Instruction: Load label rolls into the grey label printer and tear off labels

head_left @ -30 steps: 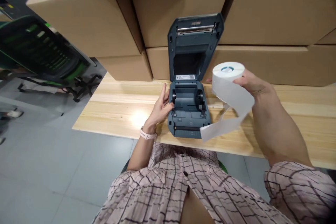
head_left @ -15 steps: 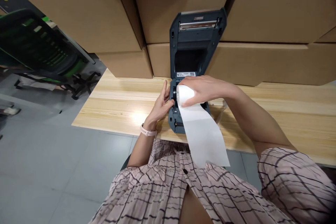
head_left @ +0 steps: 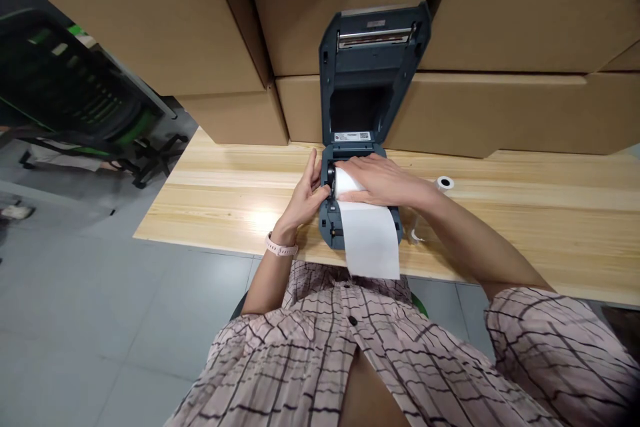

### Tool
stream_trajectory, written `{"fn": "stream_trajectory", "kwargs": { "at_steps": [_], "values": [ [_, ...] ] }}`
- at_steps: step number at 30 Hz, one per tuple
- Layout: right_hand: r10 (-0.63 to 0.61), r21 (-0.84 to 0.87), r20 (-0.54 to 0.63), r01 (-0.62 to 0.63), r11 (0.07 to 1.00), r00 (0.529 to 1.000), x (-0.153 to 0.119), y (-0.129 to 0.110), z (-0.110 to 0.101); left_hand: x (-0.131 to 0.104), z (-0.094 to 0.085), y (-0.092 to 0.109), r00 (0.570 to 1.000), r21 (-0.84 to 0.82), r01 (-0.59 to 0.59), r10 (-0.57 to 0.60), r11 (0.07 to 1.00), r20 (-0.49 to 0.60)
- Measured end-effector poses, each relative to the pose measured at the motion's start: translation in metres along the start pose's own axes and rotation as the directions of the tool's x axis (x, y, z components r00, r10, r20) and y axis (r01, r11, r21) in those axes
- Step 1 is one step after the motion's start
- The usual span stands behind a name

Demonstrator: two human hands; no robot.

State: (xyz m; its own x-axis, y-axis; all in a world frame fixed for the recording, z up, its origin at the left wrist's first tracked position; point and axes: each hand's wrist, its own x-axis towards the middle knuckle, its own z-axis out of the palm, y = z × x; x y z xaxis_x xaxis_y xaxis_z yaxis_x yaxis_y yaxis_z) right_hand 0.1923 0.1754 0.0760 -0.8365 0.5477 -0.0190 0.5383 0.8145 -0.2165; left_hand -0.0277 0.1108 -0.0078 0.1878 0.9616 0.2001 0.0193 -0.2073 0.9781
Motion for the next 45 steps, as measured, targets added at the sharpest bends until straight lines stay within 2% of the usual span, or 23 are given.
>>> {"fn": "stream_trajectory", "kwargs": {
  "at_steps": [3,8,11,15,20,28,40,45],
  "values": [
    [-0.052,-0.031,-0.168,0.047,0.998,0.984,-0.024,-0.011,0.015,0.0,-0.001,-0.003,1.0,0.031,-0.017,0.016,0.999,0.022],
    [-0.08,0.005,-0.175,0.082,0.997,0.981,-0.073,-0.039,0.031,0.0,-0.002,-0.005,1.0,0.058,-0.022,0.021,0.998,0.018],
    [-0.057,-0.031,-0.275,0.051,0.998,0.96,-0.087,-0.055,0.042,0.0,-0.003,-0.007,1.0,0.09,-0.023,0.023,0.996,0.004],
    [-0.038,-0.08,-0.389,0.008,0.997,0.92,-0.087,-0.073,0.06,0.0,-0.003,-0.011,0.997,0.127,-0.07,0.073,0.989,-0.016],
    [-0.003,-0.06,-0.427,-0.025,0.998,0.904,-0.09,-0.085,0.074,0.0,-0.002,-0.011,0.996,0.111,-0.093,0.093,0.99,-0.002],
    [-0.057,-0.123,-0.461,0.0,0.992,0.886,-0.094,-0.085,0.07,-0.001,0.001,-0.006,0.998,0.053,-0.052,0.053,0.997,-0.026],
    [-0.051,-0.152,-0.467,-0.023,0.988,0.883,-0.1,-0.091,0.072,-0.001,0.001,-0.004,0.999,-0.009,0.004,-0.005,1.0,-0.045],
    [-0.06,-0.15,-0.474,-0.014,0.989,0.879,-0.11,-0.097,0.072,-0.002,0.003,-0.007,0.998,0.009,-0.026,0.027,1.0,-0.057]
  ]
}}
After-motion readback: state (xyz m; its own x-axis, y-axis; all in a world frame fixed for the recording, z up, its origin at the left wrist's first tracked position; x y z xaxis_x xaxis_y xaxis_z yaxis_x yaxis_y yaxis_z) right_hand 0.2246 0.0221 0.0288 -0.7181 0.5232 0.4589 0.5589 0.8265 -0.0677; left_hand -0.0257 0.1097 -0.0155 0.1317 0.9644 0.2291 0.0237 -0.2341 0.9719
